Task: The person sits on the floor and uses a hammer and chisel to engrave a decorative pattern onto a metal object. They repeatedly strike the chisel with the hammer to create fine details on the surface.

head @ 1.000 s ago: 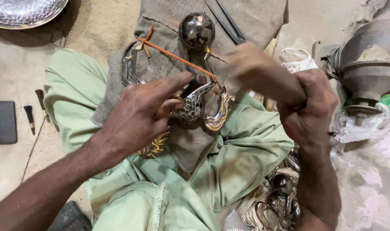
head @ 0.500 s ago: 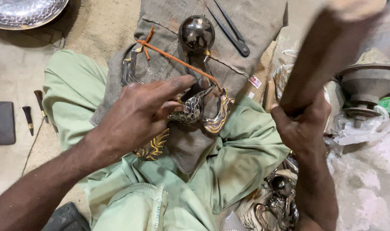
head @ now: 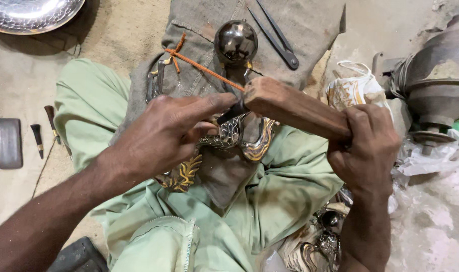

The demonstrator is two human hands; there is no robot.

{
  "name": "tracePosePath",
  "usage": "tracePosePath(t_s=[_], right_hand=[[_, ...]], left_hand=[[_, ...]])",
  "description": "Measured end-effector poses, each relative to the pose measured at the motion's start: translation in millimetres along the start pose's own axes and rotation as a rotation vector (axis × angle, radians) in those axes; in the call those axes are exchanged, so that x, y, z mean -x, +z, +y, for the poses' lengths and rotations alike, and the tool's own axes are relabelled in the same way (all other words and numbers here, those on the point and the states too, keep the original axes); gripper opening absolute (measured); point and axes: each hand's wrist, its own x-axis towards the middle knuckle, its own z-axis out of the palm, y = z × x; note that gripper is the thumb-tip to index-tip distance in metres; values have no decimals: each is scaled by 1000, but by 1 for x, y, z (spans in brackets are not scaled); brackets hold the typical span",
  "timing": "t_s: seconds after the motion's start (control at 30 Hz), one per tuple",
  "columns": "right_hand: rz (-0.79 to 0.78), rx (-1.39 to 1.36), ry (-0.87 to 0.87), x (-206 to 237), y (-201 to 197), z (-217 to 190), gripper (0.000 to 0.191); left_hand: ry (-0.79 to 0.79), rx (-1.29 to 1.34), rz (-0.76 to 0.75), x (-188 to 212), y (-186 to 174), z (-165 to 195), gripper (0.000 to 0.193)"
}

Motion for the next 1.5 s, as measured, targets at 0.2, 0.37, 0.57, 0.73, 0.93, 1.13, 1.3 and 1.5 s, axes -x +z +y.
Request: tracePosePath(t_s=[0.2,0.37,0.57,0.73,0.93,1.13,1.3,1.5], right_hand=[[-10,81,-29,4,5,9,35],[-82,-99,155,-1,6,5,37],[-110,-67,144,-4,6,3,38],[-51,-135,42,-7,7,7,38],[-81,-5,-82,-17,2,14,38],[-186,158,-166,-18,-4,13,51],[-169,-108,61,-16,0,21,37],[-223,-271,105,-32,11,37,54]], left_hand=[[7,61,-30,-4,-2,-2,71],[12,86,-45,-8,-5,-4,75],[-1,84,-58,-11,-6,-4,80],[-51,80,-12,-15,2,-6,74],[-36,109,1,-13,2,-5,80],[-54,0,93,-14,6,-1,58],[-187,110,131,-19,6,3,55],[-111,37,150,-27,9,11,59]])
